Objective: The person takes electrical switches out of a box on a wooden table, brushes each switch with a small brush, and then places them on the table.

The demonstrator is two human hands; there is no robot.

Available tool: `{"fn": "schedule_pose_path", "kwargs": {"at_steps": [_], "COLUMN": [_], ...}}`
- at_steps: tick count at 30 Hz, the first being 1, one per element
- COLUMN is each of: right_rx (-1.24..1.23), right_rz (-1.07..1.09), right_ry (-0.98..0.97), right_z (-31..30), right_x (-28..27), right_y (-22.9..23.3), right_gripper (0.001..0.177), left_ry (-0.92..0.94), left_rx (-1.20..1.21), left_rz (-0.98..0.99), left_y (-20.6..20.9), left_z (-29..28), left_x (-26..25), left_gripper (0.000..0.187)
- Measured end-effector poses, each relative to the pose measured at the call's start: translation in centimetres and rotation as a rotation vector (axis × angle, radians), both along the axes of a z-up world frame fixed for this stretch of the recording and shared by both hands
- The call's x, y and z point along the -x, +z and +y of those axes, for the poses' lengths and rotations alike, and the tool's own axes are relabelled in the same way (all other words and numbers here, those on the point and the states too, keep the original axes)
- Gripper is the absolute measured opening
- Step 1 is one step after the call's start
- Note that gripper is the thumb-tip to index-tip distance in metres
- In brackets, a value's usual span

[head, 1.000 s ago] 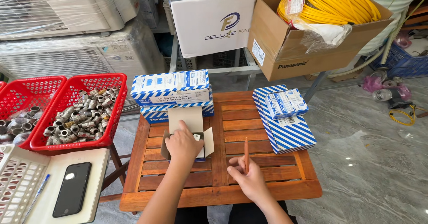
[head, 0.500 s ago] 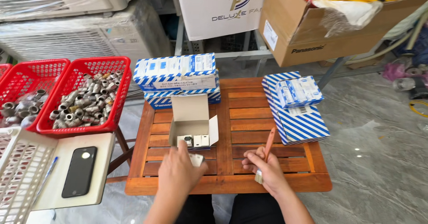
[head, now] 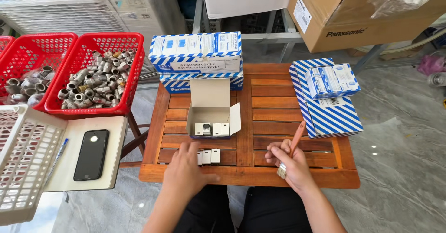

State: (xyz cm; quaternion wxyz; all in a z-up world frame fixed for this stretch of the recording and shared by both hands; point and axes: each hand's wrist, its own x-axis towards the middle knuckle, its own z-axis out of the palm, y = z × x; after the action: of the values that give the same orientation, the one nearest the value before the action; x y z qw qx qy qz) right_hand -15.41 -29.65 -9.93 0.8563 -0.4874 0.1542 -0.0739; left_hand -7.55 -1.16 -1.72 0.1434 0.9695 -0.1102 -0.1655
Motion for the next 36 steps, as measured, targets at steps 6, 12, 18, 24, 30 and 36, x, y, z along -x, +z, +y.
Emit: {"fn": "schedule_pose_path", "kwargs": {"at_steps": [6, 12, 18, 24, 30, 36], "right_rx": [0.006, -0.024, -0.026, -0.064, -0.072, -0.092], "right_rz": [0.027, 0.027, -0.022, -0.002, 0.002, 0.002], "right_ry": [0.010, -0.012, -0.033, -0.029, -0.021, -0.030], "right_z": [0.0, -0.4, -0.4, -0.7, -0.7, -0.9], "right_x": [-0.2, -0.3, 0.1, 0.0, -0.1, -0.1], "right_y": [-0.1, -1.2, -1.6, -1.6, -1.4, -2.0], "right_gripper": [0.036, 0.036, 0.035, 0.033, 0.033, 0.030], "left_ry": [0.125, -0.191, -0.404, -0.468, -0.344, -0.323], "left_rx": [0.639, 0.583, 0.195, 0.240, 0.390, 0.283], "left_rz": [-0.018, -0.431, -0.335, -0.290, -0.043, -0.048], "left_y": [3.2, 1.6, -3.2, -2.5, -0.4, 0.8], "left_z": [0.3, -1.5, -0.2, 0.6, 1.7, 0.8], "left_x": [0.3, -3.1, -9.4, -10.5, -10.0, -10.6], "left_gripper": [0.032, 0.045, 0.058, 0.028, 0.016, 0.040]}}
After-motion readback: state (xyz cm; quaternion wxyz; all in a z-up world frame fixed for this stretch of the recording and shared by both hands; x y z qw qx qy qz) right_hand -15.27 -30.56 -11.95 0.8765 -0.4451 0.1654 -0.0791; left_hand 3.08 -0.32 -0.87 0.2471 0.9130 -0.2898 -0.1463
